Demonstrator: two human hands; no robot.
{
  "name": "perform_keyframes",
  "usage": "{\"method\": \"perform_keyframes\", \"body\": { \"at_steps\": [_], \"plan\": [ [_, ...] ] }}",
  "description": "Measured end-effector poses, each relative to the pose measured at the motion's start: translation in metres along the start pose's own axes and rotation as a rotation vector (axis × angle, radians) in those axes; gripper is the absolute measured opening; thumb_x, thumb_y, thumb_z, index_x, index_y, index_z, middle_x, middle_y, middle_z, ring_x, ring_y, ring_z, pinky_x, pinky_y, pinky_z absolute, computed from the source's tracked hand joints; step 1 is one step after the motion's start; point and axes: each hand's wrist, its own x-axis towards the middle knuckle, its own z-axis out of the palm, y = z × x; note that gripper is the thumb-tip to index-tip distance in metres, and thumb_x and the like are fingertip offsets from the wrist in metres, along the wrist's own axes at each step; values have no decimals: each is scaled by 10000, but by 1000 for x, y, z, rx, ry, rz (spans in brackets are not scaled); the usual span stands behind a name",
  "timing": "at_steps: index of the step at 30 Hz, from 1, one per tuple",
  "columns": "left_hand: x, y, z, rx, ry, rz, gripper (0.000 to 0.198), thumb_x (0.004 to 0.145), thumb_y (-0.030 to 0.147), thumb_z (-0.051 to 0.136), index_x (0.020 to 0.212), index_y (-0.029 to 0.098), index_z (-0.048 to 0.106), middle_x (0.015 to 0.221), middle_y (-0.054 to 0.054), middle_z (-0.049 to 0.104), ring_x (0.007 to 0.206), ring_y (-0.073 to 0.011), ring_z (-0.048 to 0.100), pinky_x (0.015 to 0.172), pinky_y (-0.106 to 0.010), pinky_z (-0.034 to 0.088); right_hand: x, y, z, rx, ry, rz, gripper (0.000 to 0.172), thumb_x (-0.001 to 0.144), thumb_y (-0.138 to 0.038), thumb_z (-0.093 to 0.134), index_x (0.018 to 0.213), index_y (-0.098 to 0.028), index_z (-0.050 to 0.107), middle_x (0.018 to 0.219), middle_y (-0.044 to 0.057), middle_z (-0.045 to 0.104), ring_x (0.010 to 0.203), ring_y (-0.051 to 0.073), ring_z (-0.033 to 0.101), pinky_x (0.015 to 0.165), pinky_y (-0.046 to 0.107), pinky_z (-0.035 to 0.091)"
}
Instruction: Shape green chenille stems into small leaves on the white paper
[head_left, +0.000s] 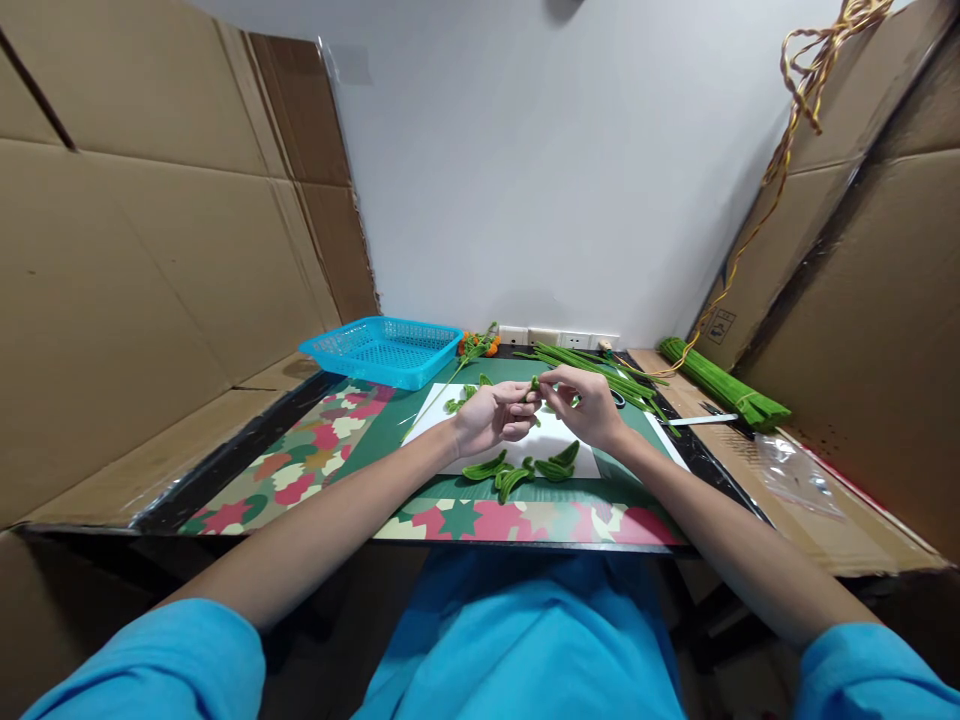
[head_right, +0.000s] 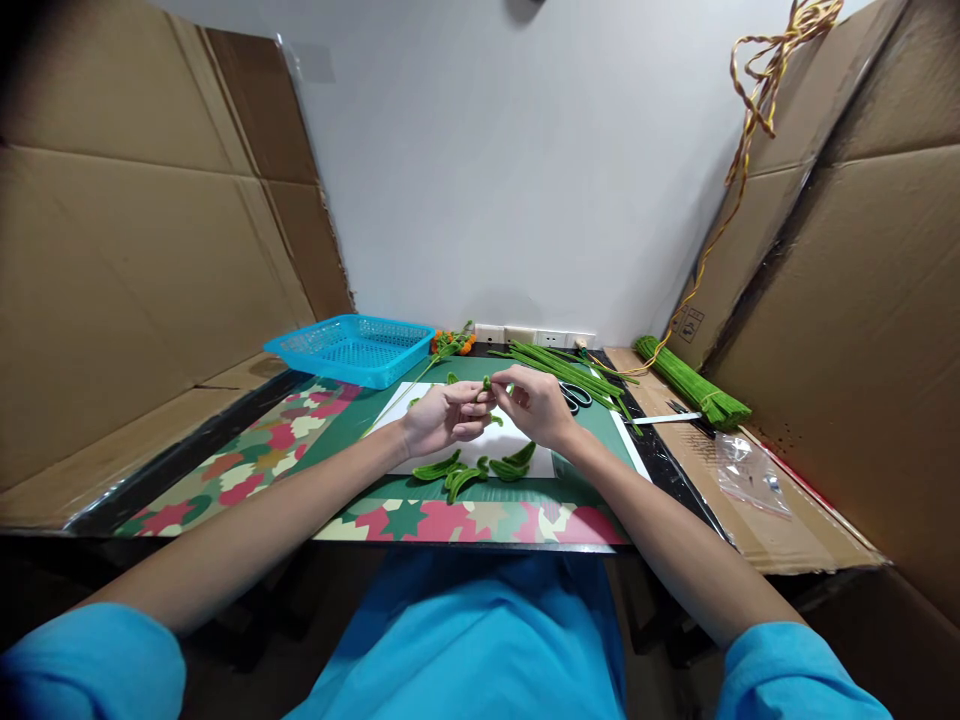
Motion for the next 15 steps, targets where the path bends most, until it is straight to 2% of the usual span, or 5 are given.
{"method": "perform_keyframes", "body": {
  "at_steps": [3, 8, 15],
  "plan": [
    [0, 0, 2, -17, -3, 0, 98, 887, 218, 546, 821, 149, 524, 624, 50, 318, 446, -37, 309, 412, -156, 255, 0, -2, -1, -3, 6, 3, 189, 983, -307, 575, 915, -176, 693, 784, 35, 678, 551, 93, 527, 536, 226, 449],
    [1, -1, 3, 6, 17, 5, 106, 895, 232, 548, 836, 148, 525, 620, 55, 308, 457, -34, 302, 414, -147, 260, 2, -6, -2, 26, 1, 71, 255, 984, -355, 565, 875, -164, 694, 754, 43, 678, 540, 98, 536, 515, 224, 440],
    [8, -6, -3, 105, 21, 63, 208, 891, 354, 637, 918, 182, 524, 638, 69, 340, 439, -19, 308, 389, -132, 229, 3, -8, -4, 40, 44, 132, 237, 934, -345, 610, 825, -161, 711, 674, 31, 667, 500, 98, 523, 489, 225, 417]
  ]
}}
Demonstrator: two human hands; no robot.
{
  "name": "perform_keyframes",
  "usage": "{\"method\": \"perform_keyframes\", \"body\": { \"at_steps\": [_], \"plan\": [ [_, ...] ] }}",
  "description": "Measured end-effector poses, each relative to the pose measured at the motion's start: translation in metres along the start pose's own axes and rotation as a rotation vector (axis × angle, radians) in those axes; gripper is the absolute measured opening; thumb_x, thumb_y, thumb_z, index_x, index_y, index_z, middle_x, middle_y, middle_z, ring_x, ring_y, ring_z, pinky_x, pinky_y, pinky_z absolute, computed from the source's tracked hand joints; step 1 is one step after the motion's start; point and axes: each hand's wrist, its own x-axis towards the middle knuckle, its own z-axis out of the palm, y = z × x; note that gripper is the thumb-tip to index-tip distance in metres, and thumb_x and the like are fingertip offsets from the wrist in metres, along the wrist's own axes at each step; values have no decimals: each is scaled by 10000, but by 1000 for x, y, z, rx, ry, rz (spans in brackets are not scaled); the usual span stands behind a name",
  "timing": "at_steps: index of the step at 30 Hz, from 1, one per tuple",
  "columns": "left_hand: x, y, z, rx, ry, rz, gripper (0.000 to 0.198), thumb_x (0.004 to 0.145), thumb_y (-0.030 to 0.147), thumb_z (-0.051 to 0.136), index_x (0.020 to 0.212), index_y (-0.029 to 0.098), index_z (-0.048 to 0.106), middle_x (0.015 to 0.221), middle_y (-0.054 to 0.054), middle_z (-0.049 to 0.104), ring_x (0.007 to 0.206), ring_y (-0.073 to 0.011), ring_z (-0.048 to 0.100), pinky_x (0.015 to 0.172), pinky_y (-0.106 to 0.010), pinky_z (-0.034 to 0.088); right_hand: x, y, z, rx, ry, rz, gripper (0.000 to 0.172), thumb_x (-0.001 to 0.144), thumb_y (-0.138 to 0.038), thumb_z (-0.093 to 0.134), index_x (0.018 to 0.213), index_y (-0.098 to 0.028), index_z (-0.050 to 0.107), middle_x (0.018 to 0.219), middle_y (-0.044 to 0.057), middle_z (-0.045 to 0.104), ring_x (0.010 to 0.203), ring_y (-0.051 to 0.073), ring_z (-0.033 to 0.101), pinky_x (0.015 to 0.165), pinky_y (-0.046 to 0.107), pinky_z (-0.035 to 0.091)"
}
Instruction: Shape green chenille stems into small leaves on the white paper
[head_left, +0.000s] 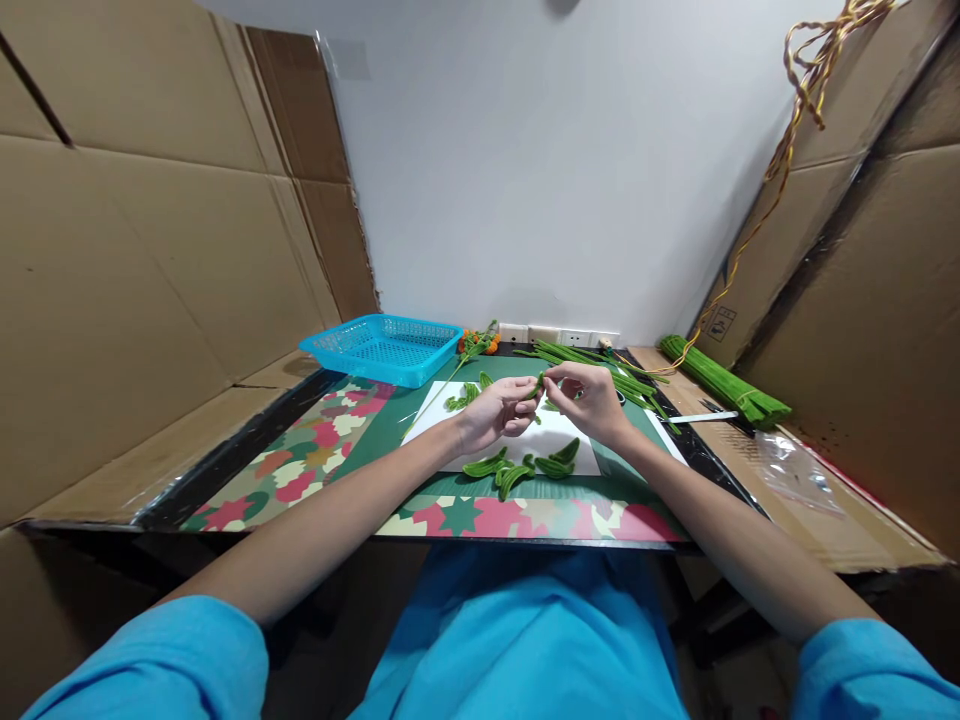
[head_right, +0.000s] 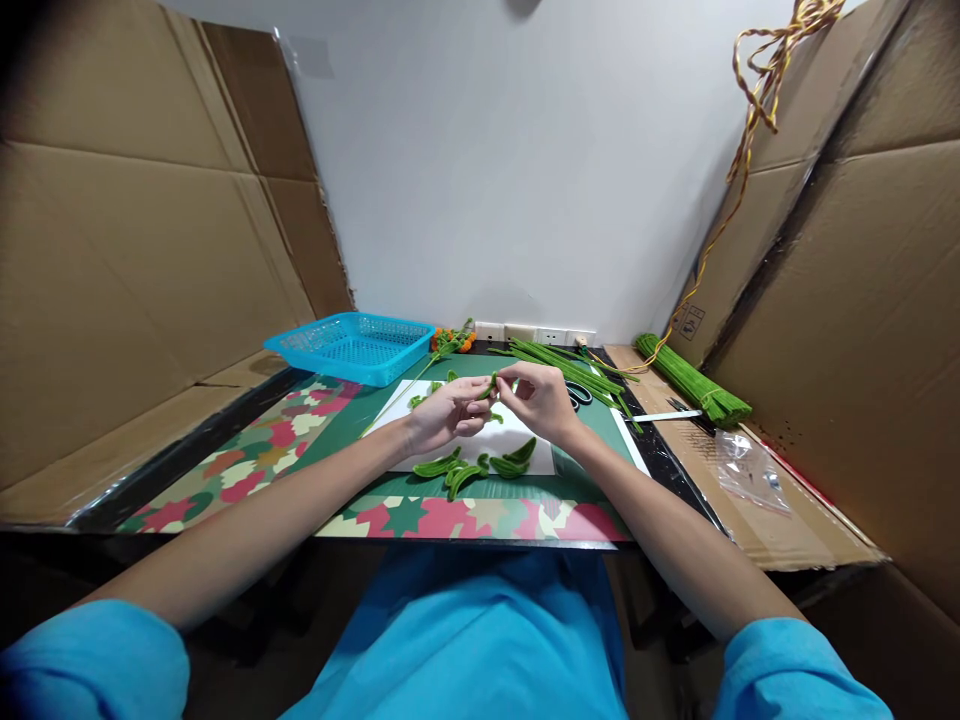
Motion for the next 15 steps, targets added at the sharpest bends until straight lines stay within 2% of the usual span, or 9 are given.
{"method": "perform_keyframes", "body": {
  "at_steps": [4, 9, 12, 15],
  "plan": [
    [3, -1, 2, 100, 21, 59, 352, 853, 491, 692, 908, 186, 526, 653, 71, 401, 416, -7, 332, 360, -131, 209, 0, 2, -1, 148, 4, 147, 271, 905, -406, 655, 832, -154, 727, 617, 20, 633, 474, 117, 550, 447, 230, 424],
    [6, -1, -1, 288, 209, 236, 416, 794, 536, 745, 877, 165, 574, 636, 61, 491, 391, -16, 386, 336, -155, 230, 0, 8, 0, 320, -27, 256, 344, 893, -477, 680, 910, -139, 740, 632, 15, 633, 454, 117, 562, 429, 232, 457],
    [7, -5, -3, 421, 303, 357, 391, 800, 515, 738, 879, 157, 601, 653, 50, 530, 394, -28, 425, 351, -175, 291, 0, 10, 1, 364, -78, 284, 366, 903, -482, 675, 998, -135, 741, 711, 33, 672, 470, 117, 587, 422, 226, 466],
    [6, -10, -1, 524, 396, 449, 370, 823, 504, 710, 930, 160, 628, 692, 42, 547, 416, -30, 435, 387, -181, 335, 0, 11, 3, 370, -90, 299, 374, 891, -492, 695, 1002, -136, 733, 784, 50, 696, 476, 119, 612, 407, 220, 466]
  ]
}}
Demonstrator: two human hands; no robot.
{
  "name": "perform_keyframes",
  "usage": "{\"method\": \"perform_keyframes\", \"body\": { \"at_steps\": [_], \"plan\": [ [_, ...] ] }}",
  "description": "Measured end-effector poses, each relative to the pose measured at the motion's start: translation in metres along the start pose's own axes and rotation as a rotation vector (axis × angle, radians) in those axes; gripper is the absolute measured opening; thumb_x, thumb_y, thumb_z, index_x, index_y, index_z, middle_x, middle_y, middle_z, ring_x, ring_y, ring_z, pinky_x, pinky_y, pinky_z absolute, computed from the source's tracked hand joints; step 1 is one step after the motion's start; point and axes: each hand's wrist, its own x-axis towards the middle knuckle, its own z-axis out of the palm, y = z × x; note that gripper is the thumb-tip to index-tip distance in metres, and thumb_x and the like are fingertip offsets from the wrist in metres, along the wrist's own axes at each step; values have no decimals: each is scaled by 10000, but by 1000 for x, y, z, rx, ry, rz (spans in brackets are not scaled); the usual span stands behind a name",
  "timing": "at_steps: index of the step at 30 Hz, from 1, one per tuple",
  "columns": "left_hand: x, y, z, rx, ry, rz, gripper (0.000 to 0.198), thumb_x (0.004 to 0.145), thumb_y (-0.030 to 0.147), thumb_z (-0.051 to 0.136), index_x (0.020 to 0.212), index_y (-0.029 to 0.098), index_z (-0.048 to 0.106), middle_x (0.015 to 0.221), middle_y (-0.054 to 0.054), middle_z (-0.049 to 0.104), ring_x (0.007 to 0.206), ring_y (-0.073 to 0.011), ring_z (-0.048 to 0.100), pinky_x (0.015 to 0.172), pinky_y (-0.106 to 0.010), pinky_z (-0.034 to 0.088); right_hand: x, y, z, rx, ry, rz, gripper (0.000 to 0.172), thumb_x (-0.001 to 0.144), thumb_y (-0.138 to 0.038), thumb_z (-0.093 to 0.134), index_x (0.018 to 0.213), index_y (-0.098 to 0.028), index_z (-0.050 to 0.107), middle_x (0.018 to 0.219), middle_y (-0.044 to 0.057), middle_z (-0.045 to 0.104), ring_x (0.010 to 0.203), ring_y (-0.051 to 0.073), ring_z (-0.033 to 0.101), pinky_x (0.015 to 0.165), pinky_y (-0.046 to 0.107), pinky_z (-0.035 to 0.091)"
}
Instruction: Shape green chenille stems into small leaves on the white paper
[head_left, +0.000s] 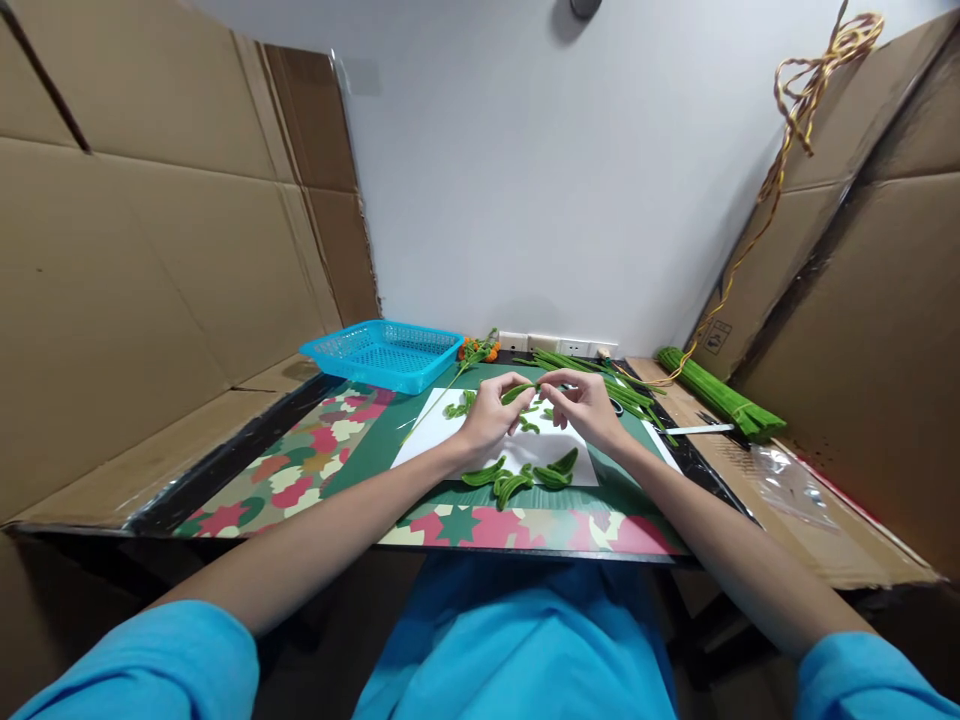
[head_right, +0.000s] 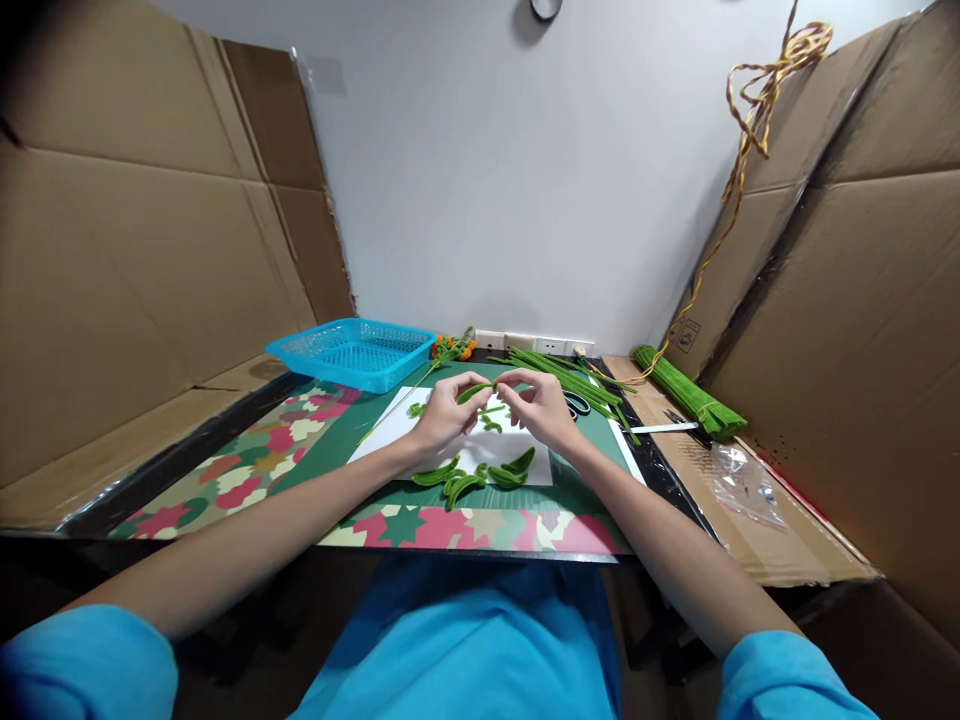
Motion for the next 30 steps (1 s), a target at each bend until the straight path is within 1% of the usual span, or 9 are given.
{"method": "perform_keyframes", "body": {
  "at_steps": [2, 4, 6, 8, 11, 16, 19, 26, 30],
  "plan": [
    [-3, 0, 1, 64, 45, 38, 368, 839, 502, 689, 977, 163, 648, 739, 20, 594, 450, -34, 440, 419, -178, 341, 1, 1, 1, 10, 22, 18, 392, 881, -509, 704, 1000, -136, 724, 810, 54, 701, 466, 118, 613, 398, 220, 473],
    [-6, 2, 1, 149, 55, 96, 353, 850, 488, 680, 984, 161, 673, 810, -19, 651, 549, -58, 501, 478, -170, 355, 2, 3, 3, 61, 19, 63, 414, 872, -533, 707, 982, -135, 717, 818, 55, 698, 458, 116, 608, 391, 226, 484],
    [-8, 5, 0, 248, 52, 152, 324, 864, 468, 666, 970, 164, 698, 877, -45, 687, 661, -86, 547, 542, -168, 369, 3, 5, 4, 139, -35, 120, 423, 849, -545, 728, 934, -131, 714, 822, 56, 694, 465, 119, 609, 392, 234, 499],
    [-10, 7, -2, 324, 74, 185, 304, 880, 456, 648, 966, 171, 712, 908, -48, 701, 694, -96, 548, 576, -175, 366, 5, 7, 5, 213, -76, 150, 420, 828, -541, 750, 907, -130, 711, 819, 52, 686, 473, 122, 614, 397, 242, 512],
    [-10, 7, -4, 353, 120, 202, 302, 889, 455, 635, 981, 177, 711, 914, -43, 700, 672, -94, 527, 588, -182, 356, 5, 7, 7, 269, -61, 169, 409, 799, -523, 784, 901, -134, 709, 786, 38, 679, 472, 121, 611, 406, 243, 520],
    [-8, 7, -4, 320, 132, 172, 312, 882, 477, 638, 991, 190, 698, 910, -31, 679, 625, -83, 502, 554, -174, 340, 5, 7, 8, 287, -42, 178, 406, 775, -518, 809, 889, -147, 691, 783, 38, 696, 471, 122, 612, 412, 246, 525],
    [-8, 8, -4, 300, 130, 185, 294, 871, 467, 656, 968, 194, 705, 924, -36, 683, 620, -84, 499, 552, -174, 341, 5, 8, 8, 290, -52, 169, 425, 767, -533, 809, 918, -153, 692, 807, 37, 696, 479, 127, 617, 409, 253, 531],
    [-9, 8, -3, 351, 122, 212, 273, 880, 446, 657, 984, 200, 717, 895, -35, 695, 621, -85, 522, 552, -170, 354, 5, 9, 8, 276, -18, 129, 388, 820, -534, 762, 860, -155, 686, 753, 27, 670, 459, 122, 599, 403, 245, 505],
    [-9, 9, -2, 259, 91, 170, 318, 858, 478, 680, 957, 176, 697, 894, -35, 695, 545, -61, 517, 498, -167, 374, 4, 8, 7, 210, 12, 72, 379, 811, -518, 781, 835, -150, 697, 703, 27, 675, 439, 107, 573, 425, 237, 487]
  ]
}}
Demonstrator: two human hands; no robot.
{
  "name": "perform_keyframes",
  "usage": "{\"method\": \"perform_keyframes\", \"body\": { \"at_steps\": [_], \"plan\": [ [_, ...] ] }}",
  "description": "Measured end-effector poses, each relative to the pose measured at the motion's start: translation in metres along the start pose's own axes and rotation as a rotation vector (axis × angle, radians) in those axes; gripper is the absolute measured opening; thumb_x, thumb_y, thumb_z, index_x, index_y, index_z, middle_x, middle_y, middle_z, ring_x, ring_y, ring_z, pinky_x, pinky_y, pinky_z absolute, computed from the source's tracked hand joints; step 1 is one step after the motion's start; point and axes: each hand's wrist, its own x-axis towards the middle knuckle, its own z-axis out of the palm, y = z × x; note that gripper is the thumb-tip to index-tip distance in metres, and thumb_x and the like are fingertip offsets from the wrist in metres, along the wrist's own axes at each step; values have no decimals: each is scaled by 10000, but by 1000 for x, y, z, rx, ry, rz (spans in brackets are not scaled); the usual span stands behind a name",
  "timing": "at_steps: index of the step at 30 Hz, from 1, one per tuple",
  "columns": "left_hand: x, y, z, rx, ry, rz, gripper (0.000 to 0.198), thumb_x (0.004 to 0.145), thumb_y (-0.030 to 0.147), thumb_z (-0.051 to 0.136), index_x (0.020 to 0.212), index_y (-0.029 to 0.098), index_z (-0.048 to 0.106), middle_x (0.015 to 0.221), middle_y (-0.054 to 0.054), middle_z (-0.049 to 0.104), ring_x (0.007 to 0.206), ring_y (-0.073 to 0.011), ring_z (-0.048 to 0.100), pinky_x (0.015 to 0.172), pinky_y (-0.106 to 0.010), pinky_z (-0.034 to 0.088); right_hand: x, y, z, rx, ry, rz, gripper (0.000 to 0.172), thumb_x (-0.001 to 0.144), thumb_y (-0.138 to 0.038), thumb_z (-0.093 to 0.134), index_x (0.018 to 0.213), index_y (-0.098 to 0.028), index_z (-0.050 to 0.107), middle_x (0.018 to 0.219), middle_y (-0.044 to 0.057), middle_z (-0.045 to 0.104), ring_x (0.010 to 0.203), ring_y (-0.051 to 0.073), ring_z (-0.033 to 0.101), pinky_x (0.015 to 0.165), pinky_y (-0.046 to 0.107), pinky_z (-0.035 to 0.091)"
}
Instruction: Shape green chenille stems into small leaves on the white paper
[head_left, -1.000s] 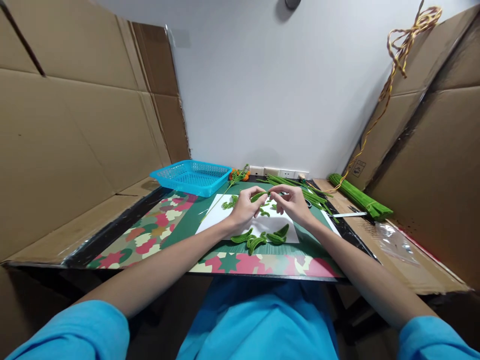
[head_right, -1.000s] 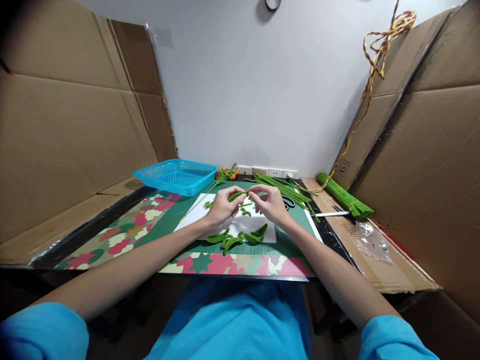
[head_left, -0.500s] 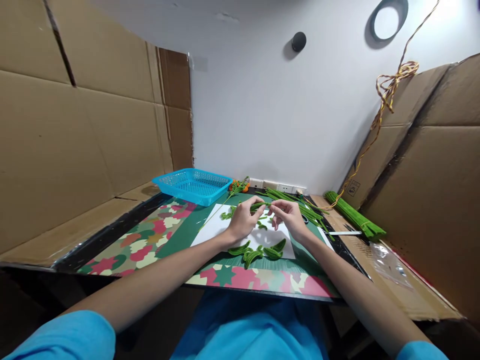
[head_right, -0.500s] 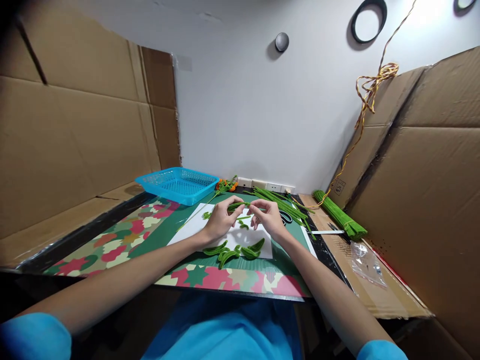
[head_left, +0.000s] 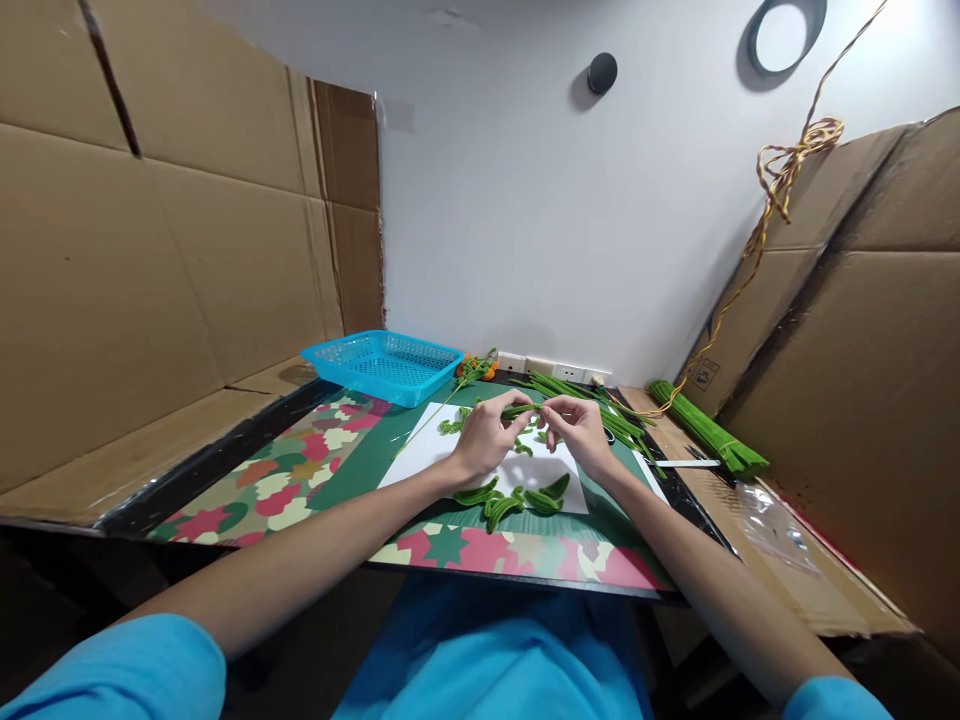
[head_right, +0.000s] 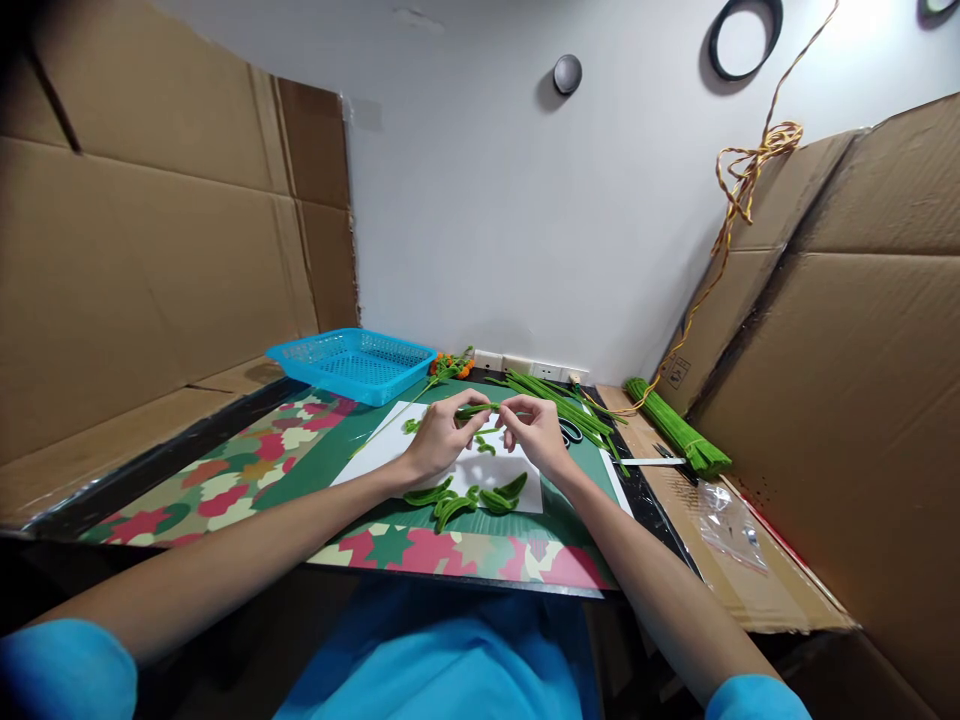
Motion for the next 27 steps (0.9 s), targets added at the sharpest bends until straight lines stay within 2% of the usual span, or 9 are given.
{"method": "perform_keyframes", "body": {
  "at_steps": [5, 9, 13, 20, 27],
  "plan": [
    [5, 2, -3, -228, -124, -65, 385, 843, 520, 688, 959, 156, 637, 863, -23, 664, 445, -44, 525, 440, -183, 407, 1, -4, 0, -34, -13, -50, 383, 830, -525, 759, 842, -147, 700, 687, 33, 678, 443, 112, 561, 436, 252, 484],
    [9, 2, -7, -338, -223, -154, 390, 809, 499, 738, 927, 142, 635, 744, 5, 620, 423, -54, 527, 395, -175, 361, 4, -6, -6, -38, -26, -70, 393, 843, -542, 740, 842, -151, 703, 694, 36, 677, 454, 111, 557, 435, 251, 485],
    [9, 1, -8, -372, -268, -225, 380, 786, 474, 765, 896, 124, 669, 664, 14, 593, 402, -51, 494, 366, -173, 321, 6, -6, -15, -44, -52, -77, 371, 860, -516, 735, 855, -146, 699, 699, 30, 667, 449, 102, 548, 420, 236, 454],
    [10, 2, -6, -360, -278, -243, 389, 794, 489, 750, 859, 122, 637, 684, 3, 610, 412, -60, 530, 353, -166, 302, 6, -8, -19, -68, -71, -38, 412, 841, -546, 749, 858, -139, 689, 664, 19, 645, 446, 110, 563, 420, 233, 456],
    [11, -5, -5, -435, -430, -389, 329, 874, 474, 630, 947, 159, 571, 685, 24, 554, 427, -57, 498, 374, -174, 313, 4, -7, -18, -99, -87, -27, 443, 846, -580, 732, 857, -139, 693, 656, 16, 630, 449, 110, 563, 423, 228, 462]
  ]
}}
